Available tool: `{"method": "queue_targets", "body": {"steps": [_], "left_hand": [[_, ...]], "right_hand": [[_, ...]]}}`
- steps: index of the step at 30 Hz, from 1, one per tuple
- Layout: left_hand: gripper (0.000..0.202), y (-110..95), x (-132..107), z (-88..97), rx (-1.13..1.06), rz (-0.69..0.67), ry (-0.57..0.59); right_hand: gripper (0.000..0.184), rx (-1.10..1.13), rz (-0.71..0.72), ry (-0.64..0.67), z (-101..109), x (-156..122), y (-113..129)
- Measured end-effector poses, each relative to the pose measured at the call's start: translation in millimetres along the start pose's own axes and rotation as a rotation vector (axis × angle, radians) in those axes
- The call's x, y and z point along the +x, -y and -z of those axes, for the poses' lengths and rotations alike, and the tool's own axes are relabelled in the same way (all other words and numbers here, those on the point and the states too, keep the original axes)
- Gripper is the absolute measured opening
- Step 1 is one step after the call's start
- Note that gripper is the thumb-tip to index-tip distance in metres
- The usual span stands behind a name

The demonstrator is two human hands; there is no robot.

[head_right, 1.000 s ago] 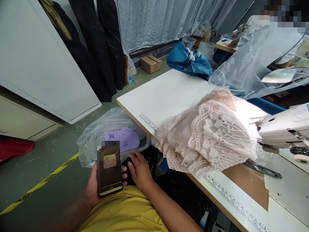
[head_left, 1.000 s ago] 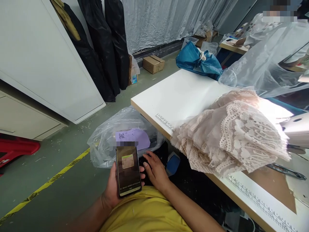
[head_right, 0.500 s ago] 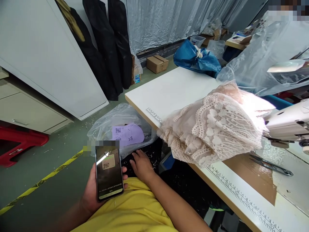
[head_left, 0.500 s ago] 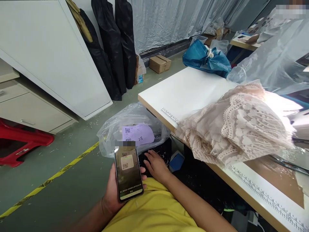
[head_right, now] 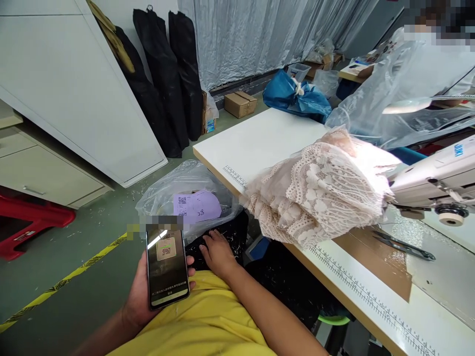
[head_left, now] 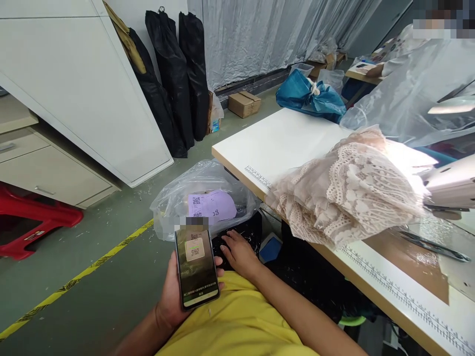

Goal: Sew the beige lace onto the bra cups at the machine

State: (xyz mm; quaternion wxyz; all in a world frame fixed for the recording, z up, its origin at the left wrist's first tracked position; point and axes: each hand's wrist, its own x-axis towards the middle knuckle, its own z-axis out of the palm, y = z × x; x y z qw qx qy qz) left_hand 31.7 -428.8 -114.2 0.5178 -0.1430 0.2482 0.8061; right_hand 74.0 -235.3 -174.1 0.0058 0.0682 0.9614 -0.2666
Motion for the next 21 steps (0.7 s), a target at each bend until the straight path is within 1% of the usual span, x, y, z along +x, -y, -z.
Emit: {"method": "queue_targets", "body": {"steps": [4, 9, 21], "left_hand": [[0.064, -1.8, 0.8, -2.0, -0.003, 0.007, 0.012], [0.064, -2.8, 2.5, -4.0, 0.008, -0.011, 0.005], [0.065, -3.0, 2.9, -4.6, 0.014, -0.005, -0.021]], "right_hand": [[0.038, -0.007, 0.002, 0.01, 0.1, 0.9, -0.6], [0.037, -0.003, 0.007, 0.005, 0.2, 1.9, -1.8], [0.034, -0.008, 0.008, 0.003, 1.8, 2.7, -0.1]]}}
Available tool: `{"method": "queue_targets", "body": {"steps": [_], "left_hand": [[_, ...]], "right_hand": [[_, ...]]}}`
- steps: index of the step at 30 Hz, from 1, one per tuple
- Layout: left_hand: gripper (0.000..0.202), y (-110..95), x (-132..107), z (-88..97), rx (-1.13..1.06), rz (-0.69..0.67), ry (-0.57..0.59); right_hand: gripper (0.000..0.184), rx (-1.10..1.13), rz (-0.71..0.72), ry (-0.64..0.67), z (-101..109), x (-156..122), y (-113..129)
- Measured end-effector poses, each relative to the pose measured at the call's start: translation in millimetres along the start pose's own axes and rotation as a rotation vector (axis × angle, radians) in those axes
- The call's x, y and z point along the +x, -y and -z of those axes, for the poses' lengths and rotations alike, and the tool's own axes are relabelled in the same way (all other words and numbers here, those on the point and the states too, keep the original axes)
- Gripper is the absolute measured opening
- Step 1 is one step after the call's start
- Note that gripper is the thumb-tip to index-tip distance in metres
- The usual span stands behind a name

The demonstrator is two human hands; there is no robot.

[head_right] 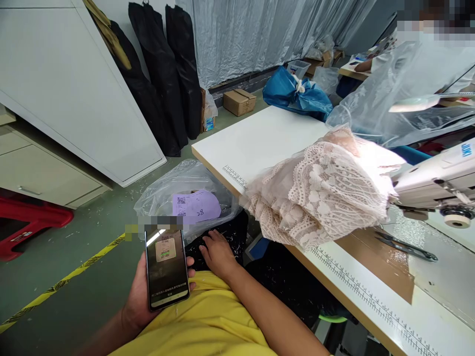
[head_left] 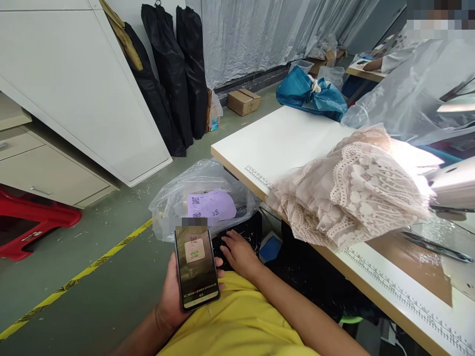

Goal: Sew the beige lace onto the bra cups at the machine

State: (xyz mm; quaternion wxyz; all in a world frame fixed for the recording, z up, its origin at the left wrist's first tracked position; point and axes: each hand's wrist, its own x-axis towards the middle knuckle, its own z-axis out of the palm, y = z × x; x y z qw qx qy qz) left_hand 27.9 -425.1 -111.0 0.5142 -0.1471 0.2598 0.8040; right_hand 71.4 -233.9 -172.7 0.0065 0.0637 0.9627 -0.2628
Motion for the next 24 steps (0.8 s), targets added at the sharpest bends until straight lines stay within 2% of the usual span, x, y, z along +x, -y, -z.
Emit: {"method": "queue_targets", "body": {"steps": [10, 18, 24], "left_hand": [[0.066, 1.8, 1.7, 6.5, 0.027, -0.023, 0.078], [0.065, 0.0, 2.0, 0.8, -0.008, 0.004, 0.075], [0.063, 0.9, 4.4, 4.7, 0.007, -0.004, 0.02]], "right_hand": [[0.034, 0.0, -0.016, 0.027, -0.7, 0.9, -0.5], [0.036, 0.017, -0.034, 0.064, 0.9, 0.7, -0.1], [0.035, 0.021, -0.048, 0.074, 2.2, 1.5, 1.3]]}}
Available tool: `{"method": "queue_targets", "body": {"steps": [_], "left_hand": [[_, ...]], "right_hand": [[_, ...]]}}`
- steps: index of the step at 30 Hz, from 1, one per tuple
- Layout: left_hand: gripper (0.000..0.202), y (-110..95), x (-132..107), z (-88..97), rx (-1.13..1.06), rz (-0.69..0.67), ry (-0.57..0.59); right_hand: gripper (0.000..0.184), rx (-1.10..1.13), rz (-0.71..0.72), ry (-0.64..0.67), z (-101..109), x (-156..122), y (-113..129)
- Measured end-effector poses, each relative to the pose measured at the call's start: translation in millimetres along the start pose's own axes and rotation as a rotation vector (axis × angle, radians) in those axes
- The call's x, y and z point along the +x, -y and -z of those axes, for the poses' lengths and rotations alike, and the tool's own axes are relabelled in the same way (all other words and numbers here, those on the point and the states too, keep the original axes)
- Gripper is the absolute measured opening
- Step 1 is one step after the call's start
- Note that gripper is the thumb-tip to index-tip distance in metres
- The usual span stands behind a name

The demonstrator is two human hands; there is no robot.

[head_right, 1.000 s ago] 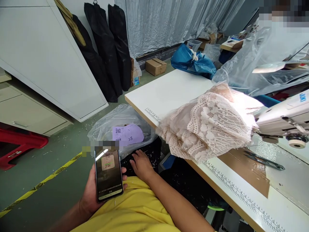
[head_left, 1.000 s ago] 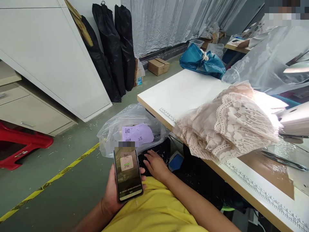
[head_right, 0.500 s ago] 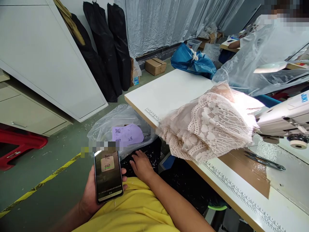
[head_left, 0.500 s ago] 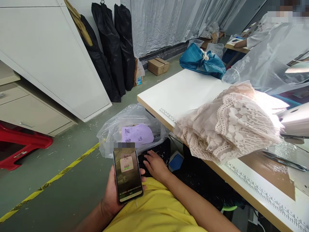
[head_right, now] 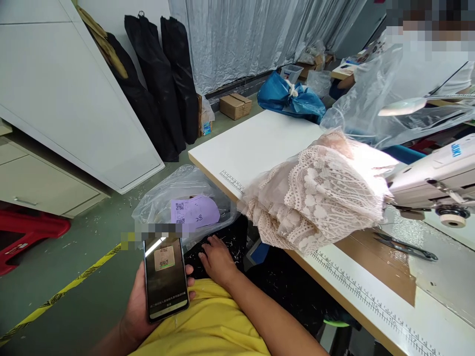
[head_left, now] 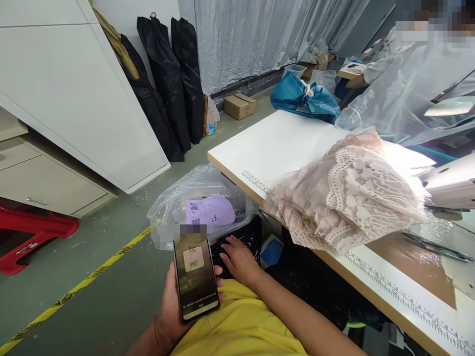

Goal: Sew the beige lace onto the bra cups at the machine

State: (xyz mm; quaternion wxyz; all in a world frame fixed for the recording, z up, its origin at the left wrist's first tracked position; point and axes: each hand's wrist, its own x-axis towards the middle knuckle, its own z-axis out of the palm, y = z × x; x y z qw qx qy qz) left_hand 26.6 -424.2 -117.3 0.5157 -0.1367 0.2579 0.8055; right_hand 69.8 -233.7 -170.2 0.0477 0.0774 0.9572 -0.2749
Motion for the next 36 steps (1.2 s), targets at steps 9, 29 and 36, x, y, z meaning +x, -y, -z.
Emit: {"method": "queue_targets", "body": {"steps": [9, 29, 36], "left_hand": [[0.064, -0.9, 1.4, 1.1, -0.002, 0.005, 0.022], [0.06, -2.3, 0.6, -5.7, 0.008, 0.019, -0.041], [0.06, -2.5, 0.7, -6.2, 0.006, 0.031, -0.05]], "right_hand": [[0.036, 0.009, -0.022, 0.019, -1.1, 1.1, -1.5], [0.035, 0.031, -0.024, 0.023, -1.0, 0.8, -1.1], [0.034, 0.05, -0.027, 0.028, 0.3, 1.7, -1.2]]}}
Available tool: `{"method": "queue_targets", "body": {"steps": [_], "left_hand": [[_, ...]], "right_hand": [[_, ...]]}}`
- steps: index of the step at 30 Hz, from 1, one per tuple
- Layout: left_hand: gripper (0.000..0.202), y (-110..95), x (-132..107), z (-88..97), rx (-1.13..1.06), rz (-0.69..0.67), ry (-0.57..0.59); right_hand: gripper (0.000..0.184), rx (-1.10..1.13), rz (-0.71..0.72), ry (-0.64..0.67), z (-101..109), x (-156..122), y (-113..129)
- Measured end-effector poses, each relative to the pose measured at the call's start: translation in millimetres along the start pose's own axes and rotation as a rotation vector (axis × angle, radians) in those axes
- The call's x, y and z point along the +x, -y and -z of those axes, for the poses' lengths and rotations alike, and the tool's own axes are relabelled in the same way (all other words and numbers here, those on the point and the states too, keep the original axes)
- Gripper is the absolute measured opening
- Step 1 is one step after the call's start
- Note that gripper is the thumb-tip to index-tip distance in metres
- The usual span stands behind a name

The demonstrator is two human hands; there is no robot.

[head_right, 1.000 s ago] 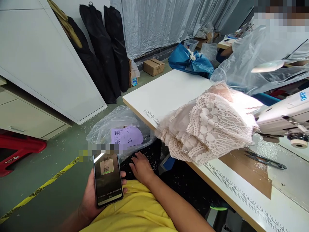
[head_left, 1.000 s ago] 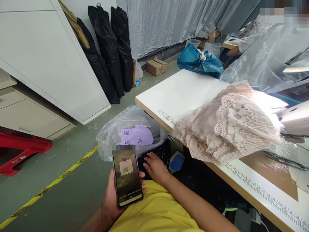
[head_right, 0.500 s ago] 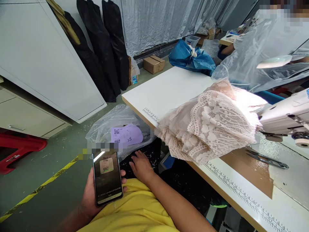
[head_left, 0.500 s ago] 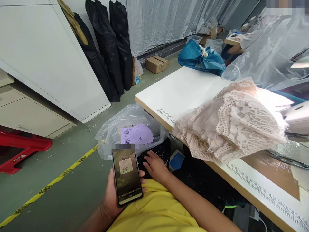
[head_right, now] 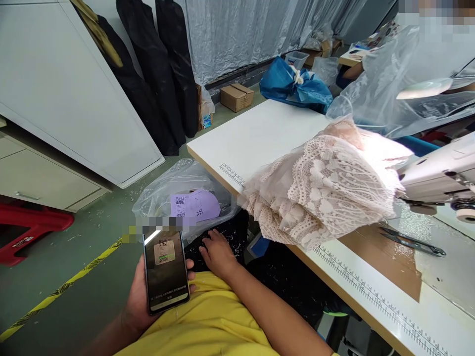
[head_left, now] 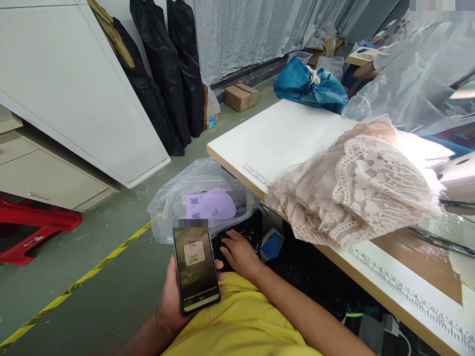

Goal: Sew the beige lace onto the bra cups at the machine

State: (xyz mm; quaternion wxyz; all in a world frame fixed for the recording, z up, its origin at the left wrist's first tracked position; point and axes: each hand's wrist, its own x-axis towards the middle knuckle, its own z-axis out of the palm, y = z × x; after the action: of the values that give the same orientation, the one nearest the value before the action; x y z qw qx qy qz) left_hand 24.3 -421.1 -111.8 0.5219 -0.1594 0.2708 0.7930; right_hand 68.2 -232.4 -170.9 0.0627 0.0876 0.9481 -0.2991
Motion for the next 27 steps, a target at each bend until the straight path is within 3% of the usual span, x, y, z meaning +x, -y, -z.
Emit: {"method": "queue_targets", "body": {"steps": [9, 12, 17, 21, 27], "left_hand": [[0.064, 2.1, -2.6, 4.5, -0.003, 0.012, 0.032], [0.065, 2.3, -4.0, 5.4, -0.017, 0.011, 0.039], [0.061, -1.6, -6.1, 5.5, -0.038, -0.006, -0.013], [0.06, -6.7, -3.6, 10.5, -0.07, -0.018, -0.026], [0.062, -14.5, 7.8, 18.2, -0.099, 0.011, 0.017]], "right_hand": [[0.028, 0.067, 0.006, -0.021, 4.7, 2.3, 0.6], [0.027, 0.104, -0.044, -0.079, 19.4, 25.7, -6.6], [0.031, 0.098, -0.254, -0.191, 38.5, 88.6, -29.4], [0.026, 0.088, -0.373, -0.154, 30.1, 121.4, -46.1], [0.025, 0.144, -0.453, -0.145, 11.3, 135.3, -61.3]]}}
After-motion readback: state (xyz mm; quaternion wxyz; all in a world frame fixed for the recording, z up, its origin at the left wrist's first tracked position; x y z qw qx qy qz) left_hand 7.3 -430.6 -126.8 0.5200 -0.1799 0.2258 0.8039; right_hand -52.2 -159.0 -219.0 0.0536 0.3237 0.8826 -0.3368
